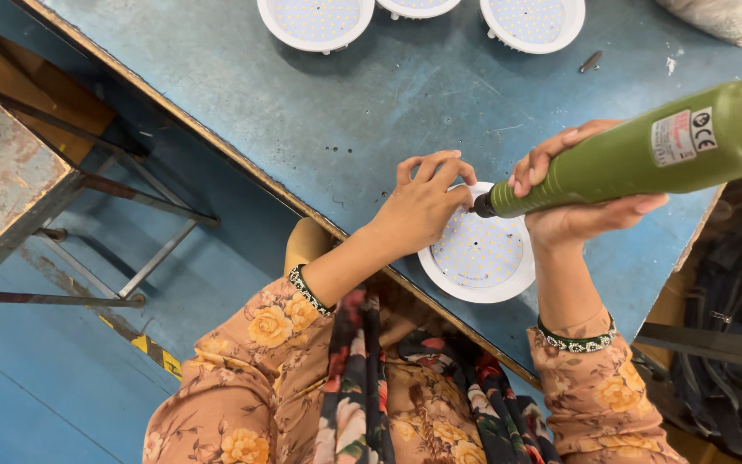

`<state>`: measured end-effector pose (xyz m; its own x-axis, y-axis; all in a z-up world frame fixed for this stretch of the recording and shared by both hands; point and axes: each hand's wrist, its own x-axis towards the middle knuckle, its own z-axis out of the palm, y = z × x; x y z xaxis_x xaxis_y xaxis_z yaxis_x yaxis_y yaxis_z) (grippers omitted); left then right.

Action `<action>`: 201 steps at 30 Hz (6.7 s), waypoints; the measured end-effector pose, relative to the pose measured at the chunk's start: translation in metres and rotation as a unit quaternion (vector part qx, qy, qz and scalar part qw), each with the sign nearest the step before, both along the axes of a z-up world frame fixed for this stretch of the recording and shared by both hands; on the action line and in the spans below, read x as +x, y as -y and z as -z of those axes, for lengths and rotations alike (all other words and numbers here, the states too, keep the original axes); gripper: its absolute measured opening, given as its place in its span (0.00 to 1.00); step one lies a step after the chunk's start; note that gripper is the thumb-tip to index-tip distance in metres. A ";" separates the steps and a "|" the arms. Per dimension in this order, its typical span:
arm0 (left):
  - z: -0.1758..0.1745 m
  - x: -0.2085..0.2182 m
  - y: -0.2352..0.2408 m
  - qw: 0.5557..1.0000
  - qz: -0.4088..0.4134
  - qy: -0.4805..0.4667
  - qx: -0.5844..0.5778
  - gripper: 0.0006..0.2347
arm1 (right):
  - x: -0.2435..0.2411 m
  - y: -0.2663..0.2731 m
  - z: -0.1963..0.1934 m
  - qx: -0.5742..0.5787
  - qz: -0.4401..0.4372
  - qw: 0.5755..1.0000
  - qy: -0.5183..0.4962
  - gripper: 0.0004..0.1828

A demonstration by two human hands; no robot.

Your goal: The person uses a green electric screwdriver to fasten screws into the center of white circular LED light fixtures. They handle the fixtures one at a time, rotating them to align the screwdriver, and place finished units on the table.

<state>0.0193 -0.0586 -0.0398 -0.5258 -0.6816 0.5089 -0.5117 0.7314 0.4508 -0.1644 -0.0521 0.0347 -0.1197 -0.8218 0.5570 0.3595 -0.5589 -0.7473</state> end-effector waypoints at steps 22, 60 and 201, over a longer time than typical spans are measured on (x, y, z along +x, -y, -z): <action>-0.004 0.008 0.009 0.982 -0.050 0.041 0.175 0.13 | 0.005 0.009 0.006 0.033 -0.057 0.996 -0.056 0.51; 0.000 -0.013 0.002 0.948 0.007 -0.120 0.294 0.09 | -0.006 -0.010 -0.004 0.033 -0.022 0.999 -0.014 0.50; -0.024 0.042 -0.068 0.993 -0.099 -0.054 0.044 0.16 | 0.026 -0.050 -0.006 0.051 -0.078 0.995 -0.028 0.50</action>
